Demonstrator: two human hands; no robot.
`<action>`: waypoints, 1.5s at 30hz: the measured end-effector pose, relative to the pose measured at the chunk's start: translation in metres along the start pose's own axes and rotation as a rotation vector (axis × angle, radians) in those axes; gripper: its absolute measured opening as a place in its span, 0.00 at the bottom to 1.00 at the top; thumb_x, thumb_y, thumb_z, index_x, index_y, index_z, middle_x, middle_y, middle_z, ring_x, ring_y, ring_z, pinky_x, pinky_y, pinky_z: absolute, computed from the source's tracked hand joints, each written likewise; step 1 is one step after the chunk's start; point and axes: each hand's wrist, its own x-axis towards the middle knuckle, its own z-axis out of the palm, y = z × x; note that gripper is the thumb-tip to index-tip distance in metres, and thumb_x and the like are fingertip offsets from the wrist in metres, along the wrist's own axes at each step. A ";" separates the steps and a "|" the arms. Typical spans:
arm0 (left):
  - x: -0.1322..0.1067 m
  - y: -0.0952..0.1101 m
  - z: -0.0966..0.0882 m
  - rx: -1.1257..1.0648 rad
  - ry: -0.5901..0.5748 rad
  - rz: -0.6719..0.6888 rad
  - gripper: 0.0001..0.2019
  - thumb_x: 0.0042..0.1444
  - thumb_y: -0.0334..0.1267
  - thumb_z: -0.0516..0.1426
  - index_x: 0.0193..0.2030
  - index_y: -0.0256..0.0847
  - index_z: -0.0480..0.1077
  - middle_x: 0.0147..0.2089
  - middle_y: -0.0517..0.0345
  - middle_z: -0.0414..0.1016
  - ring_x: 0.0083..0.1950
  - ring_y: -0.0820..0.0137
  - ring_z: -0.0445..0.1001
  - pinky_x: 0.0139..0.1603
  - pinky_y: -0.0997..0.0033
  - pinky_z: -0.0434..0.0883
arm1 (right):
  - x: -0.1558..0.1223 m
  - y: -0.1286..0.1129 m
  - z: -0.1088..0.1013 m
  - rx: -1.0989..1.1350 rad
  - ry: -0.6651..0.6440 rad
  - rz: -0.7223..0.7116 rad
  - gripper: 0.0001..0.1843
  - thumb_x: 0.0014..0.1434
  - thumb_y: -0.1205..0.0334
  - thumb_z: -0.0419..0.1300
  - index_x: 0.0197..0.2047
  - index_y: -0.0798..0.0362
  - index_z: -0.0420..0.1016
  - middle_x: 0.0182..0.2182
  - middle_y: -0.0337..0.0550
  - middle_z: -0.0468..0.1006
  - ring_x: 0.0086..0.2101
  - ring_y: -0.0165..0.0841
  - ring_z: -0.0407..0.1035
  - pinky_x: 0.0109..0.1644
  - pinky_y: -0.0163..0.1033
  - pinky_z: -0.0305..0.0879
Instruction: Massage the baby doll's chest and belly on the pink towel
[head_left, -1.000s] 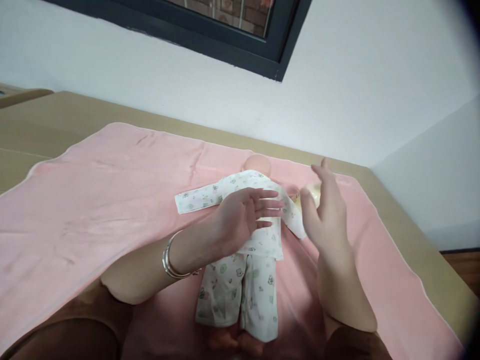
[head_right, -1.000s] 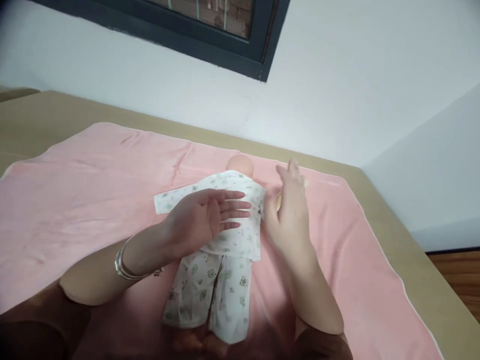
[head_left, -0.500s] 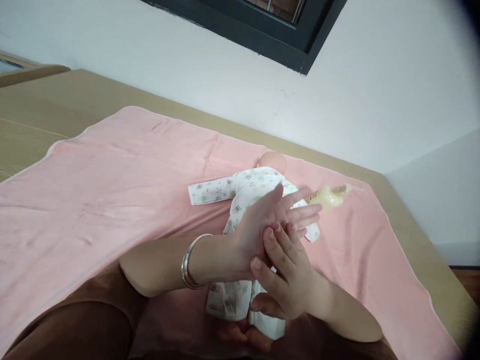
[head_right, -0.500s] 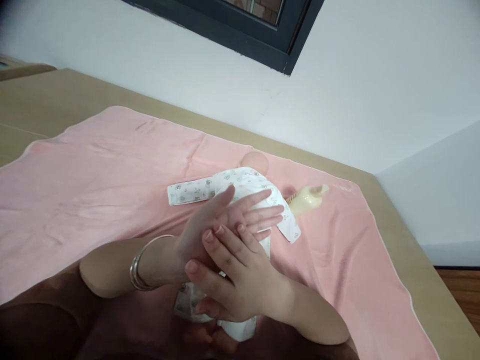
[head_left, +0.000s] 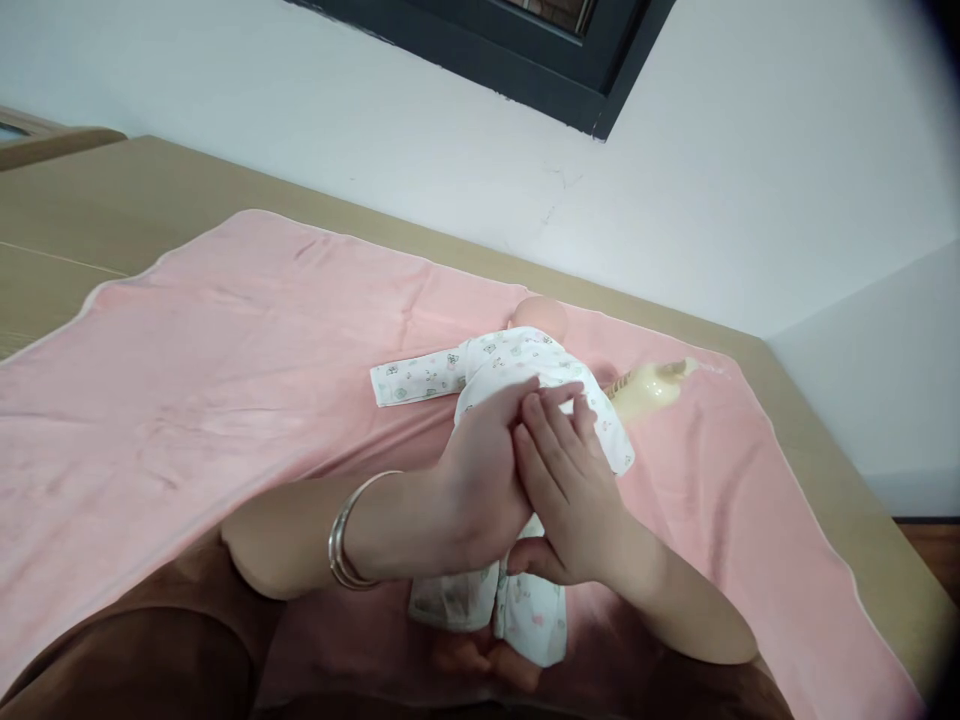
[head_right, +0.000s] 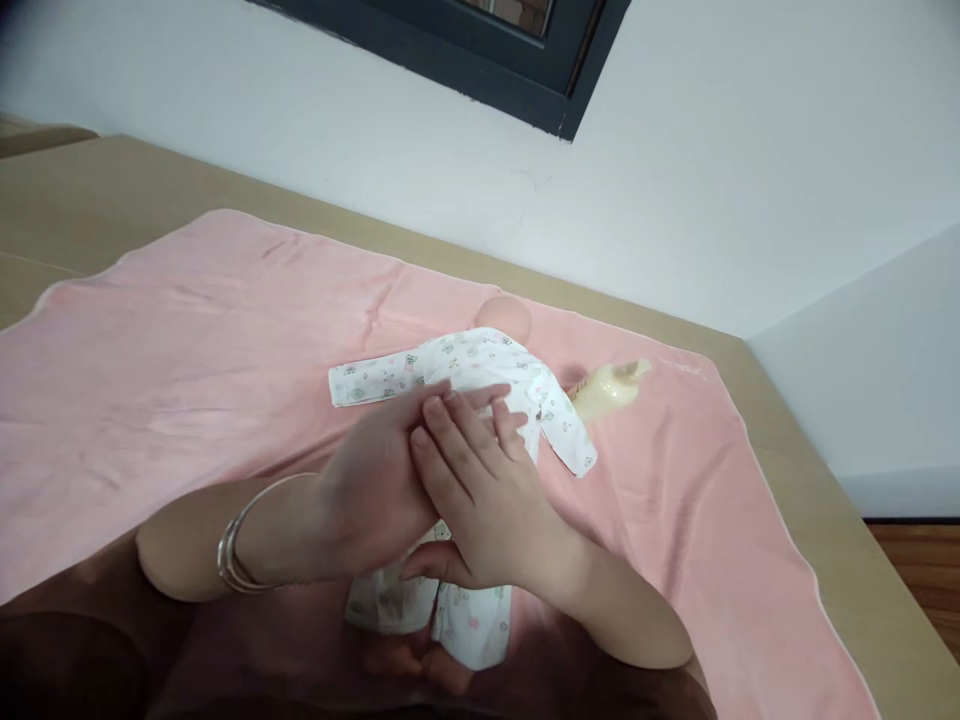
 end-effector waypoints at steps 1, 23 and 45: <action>0.003 0.006 -0.002 -0.023 0.031 0.033 0.25 0.63 0.53 0.44 0.56 0.44 0.70 0.52 0.46 0.79 0.64 0.54 0.72 0.65 0.50 0.70 | 0.002 0.000 0.001 0.003 -0.012 -0.008 0.56 0.63 0.32 0.50 0.76 0.58 0.24 0.74 0.56 0.46 0.73 0.53 0.31 0.74 0.69 0.32; 0.154 -0.011 -0.084 0.472 0.435 0.887 0.20 0.67 0.42 0.50 0.65 0.49 0.59 0.68 0.52 0.64 0.70 0.66 0.62 0.71 0.65 0.57 | 0.015 0.080 0.064 0.017 -0.059 0.701 0.33 0.70 0.53 0.45 0.73 0.60 0.54 0.73 0.59 0.49 0.72 0.51 0.38 0.73 0.66 0.41; 0.163 -0.014 -0.093 0.627 0.437 0.904 0.19 0.70 0.42 0.47 0.64 0.45 0.65 0.66 0.54 0.70 0.68 0.65 0.67 0.70 0.64 0.62 | 0.015 0.107 0.066 0.108 -0.033 0.378 0.28 0.69 0.54 0.49 0.69 0.54 0.63 0.70 0.48 0.59 0.72 0.40 0.46 0.75 0.58 0.37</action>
